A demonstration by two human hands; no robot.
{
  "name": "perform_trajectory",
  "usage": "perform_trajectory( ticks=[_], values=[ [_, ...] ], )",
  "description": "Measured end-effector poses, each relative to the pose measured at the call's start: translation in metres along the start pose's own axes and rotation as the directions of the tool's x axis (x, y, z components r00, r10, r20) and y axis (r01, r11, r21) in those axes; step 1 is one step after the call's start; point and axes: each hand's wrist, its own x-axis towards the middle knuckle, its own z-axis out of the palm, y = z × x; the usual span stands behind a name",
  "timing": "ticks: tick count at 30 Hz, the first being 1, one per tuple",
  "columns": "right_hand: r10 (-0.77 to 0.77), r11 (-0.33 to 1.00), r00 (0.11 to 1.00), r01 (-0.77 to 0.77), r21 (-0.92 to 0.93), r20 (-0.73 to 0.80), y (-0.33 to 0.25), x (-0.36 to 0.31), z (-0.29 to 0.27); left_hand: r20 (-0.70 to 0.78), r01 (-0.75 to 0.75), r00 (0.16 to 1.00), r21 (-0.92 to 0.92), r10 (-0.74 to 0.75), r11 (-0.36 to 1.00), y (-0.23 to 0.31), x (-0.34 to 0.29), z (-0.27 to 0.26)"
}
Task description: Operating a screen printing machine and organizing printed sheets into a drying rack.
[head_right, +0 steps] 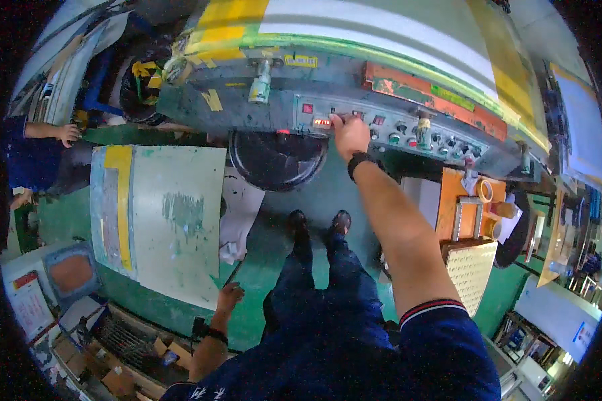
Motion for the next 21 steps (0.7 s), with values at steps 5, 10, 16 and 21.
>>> perform_trajectory(
  ticks=[5, 10, 16, 21],
  values=[
    [0.03, 1.0, 0.999, -0.03, -0.004, 0.033, -0.004, 0.004, -0.002, -0.018, 0.041, 0.999, 0.068, -0.04, 0.997, 0.005, -0.004, -0.002],
    [0.079, 0.997, 0.996, -0.08, 0.019, 0.035, -0.002, 0.007, 0.004, -0.003, 0.102, 0.995, -0.036, -0.102, 0.994, 0.005, -0.001, 0.0],
    [0.128, 0.989, 0.99, -0.131, 0.066, 0.053, -0.003, 0.005, 0.005, -0.03, 0.068, 0.997, 0.003, -0.068, 0.998, 0.005, -0.006, 0.0],
    [0.139, 0.989, 0.99, -0.14, 0.053, 0.028, -0.003, 0.004, 0.006, -0.021, 0.067, 0.998, 0.003, -0.067, 0.998, 0.001, -0.003, -0.005]
  ],
)
